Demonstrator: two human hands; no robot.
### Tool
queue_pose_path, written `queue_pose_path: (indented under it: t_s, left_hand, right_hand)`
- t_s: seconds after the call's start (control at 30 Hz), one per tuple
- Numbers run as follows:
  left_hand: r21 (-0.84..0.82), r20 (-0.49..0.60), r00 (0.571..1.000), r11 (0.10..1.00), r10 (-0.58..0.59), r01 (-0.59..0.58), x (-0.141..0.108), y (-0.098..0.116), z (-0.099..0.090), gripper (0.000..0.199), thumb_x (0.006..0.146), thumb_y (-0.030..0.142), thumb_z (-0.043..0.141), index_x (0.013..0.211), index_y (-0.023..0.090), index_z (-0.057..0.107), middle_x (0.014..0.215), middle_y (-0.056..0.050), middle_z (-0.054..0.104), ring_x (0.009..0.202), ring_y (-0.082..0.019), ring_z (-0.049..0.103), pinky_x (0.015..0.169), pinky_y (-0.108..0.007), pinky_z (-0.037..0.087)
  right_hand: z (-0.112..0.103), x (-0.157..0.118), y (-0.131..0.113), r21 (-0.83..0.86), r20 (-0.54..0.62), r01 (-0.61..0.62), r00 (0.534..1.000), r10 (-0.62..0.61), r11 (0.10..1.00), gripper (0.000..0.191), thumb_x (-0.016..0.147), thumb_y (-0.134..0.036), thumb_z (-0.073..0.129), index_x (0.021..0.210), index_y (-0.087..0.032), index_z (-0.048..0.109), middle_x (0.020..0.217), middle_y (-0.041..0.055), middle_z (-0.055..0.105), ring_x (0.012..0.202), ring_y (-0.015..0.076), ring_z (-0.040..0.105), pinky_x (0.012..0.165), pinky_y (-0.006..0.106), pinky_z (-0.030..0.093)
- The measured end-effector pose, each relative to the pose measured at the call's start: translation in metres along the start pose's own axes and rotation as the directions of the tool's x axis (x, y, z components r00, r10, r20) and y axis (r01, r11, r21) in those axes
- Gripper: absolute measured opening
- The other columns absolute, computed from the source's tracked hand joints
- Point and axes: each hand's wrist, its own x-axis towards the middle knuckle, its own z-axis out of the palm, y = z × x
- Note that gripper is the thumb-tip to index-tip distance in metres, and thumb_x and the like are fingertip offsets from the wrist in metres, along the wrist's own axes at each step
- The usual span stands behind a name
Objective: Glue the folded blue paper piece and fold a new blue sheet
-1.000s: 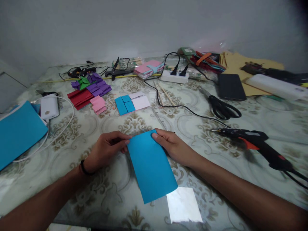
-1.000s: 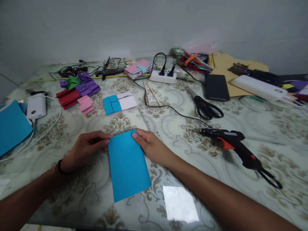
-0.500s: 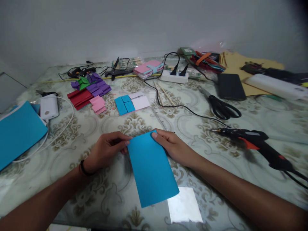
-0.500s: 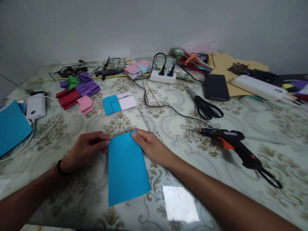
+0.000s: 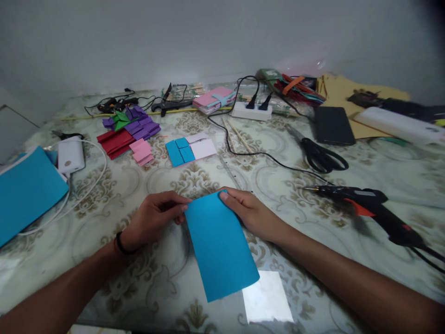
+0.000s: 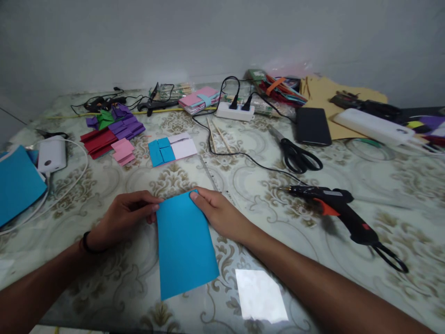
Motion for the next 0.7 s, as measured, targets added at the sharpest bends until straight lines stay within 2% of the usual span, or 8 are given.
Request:
queue_pose_path:
  t_s: [0.37,0.7]
  left_hand:
    - [0.009,0.007,1.0,1.0,0.005,-0.005,0.0011,0.0006,0.0003,0.013,0.088,0.025,0.075,0.096,0.015,0.08,0.067,-0.001,0.071,0.059,-0.013,0.063,0.059,-0.023,0.052]
    - [0.02,0.009,1.0,1.0,0.014,-0.014,0.0007,0.0018,0.001,0.011,0.088,0.023,0.074,0.093,0.016,0.08,0.066,0.0,0.07,0.059,-0.012,0.064,0.059,-0.022,0.052]
  right_hand:
    - [0.0,-0.0009,-0.0018,0.014,0.006,0.0,1.0,0.0,1.0,0.053,0.099,-0.068,0.049,0.075,-0.021,0.047,0.067,-0.0047,0.04,0.059,0.0117,0.036,0.055,0.025,0.034]
    - [0.0,-0.0011,-0.0032,0.013,0.004,0.002,1.0,-0.002,1.0,0.053,0.099,-0.068,0.05,0.077,-0.02,0.052,0.069,-0.0031,0.046,0.062,0.0122,0.041,0.058,0.025,0.037]
